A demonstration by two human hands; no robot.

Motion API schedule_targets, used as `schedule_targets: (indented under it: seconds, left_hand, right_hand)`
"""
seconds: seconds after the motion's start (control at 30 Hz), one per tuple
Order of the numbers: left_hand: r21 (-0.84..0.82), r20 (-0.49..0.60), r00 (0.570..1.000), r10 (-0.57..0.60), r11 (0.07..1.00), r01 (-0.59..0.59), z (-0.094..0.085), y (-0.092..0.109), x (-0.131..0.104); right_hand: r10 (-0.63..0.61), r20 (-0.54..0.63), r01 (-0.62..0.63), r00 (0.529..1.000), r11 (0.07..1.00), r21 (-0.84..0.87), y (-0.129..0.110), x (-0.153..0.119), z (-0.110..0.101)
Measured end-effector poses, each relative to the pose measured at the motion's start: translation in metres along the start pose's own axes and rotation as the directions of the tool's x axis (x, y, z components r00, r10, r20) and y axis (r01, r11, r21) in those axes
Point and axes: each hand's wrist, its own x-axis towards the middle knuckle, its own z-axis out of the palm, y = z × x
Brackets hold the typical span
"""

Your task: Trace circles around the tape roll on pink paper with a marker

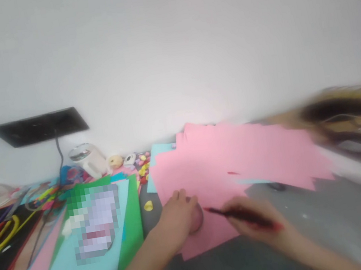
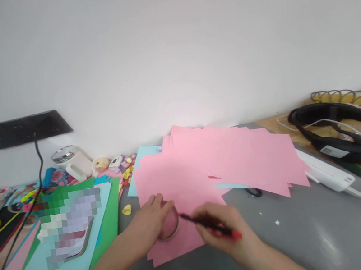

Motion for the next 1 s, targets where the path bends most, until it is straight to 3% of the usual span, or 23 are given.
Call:
schedule_targets:
  seconds: [0.07,0.13,0.2,0.27,0.33,0.4,0.5,0.57,0.67,0.73,0.8,1.0]
  left_hand:
    - [0.015,-0.009,0.999,-0.039,0.999,0.039,0.003,0.004,0.002]
    - [0.016,-0.039,0.997,-0.072,0.997,0.073,0.01,0.007,0.005]
    - [0.014,-0.088,0.993,-0.073,0.997,0.075,0.018,0.01,0.009]
    - [0.015,-0.119,0.991,-0.066,0.998,0.068,0.026,0.012,0.013]
    - [0.026,-0.094,0.99,-0.103,0.994,0.106,0.031,0.015,0.017]
    - [0.033,-0.057,0.986,-0.158,0.987,0.16,0.034,0.018,0.021]
    - [0.038,-0.021,0.971,-0.237,0.97,0.238,0.033,0.024,0.025]
    - [0.024,0.027,0.959,-0.282,0.959,0.281,0.03,0.028,0.028]
    - [-0.081,0.101,0.931,-0.349,0.93,0.358,0.029,0.029,0.035]
    - [-0.198,0.104,0.902,-0.42,0.88,0.433,0.035,0.028,0.041]
    - [-0.295,0.079,0.877,-0.474,0.829,0.475,0.046,0.025,0.047]
    - [-0.337,-0.11,0.881,-0.459,0.852,0.402,0.087,0.012,0.055]
  right_hand:
    - [0.127,-0.16,-0.112,0.979,0.989,0.101,-0.006,0.027,-0.014]
    - [0.253,-0.141,-0.218,0.957,0.951,0.221,-0.013,0.057,-0.02]
    - [0.285,-0.032,-0.259,0.958,0.908,0.33,-0.021,0.087,-0.016]
    - [0.214,0.142,-0.254,0.967,0.879,0.403,-0.028,0.112,-0.004]
    - [0.124,0.315,-0.259,0.941,0.862,0.435,-0.033,0.13,0.013]
    - [0.054,0.512,-0.287,0.857,0.875,0.389,-0.037,0.143,0.031]
    - [-0.048,0.766,-0.238,0.641,0.936,0.258,-0.041,0.154,0.055]
    - [-0.134,0.854,-0.17,0.502,0.953,0.249,-0.042,0.157,0.067]
    - [-0.22,0.906,-0.163,0.361,0.942,0.294,-0.042,0.16,0.079]
    - [-0.238,0.92,-0.153,0.311,0.943,0.295,-0.043,0.161,0.083]
    - [-0.241,0.926,-0.098,0.289,0.955,0.279,-0.045,0.162,0.084]
    - [-0.142,0.95,0.112,0.278,0.987,0.114,-0.057,0.162,0.087]
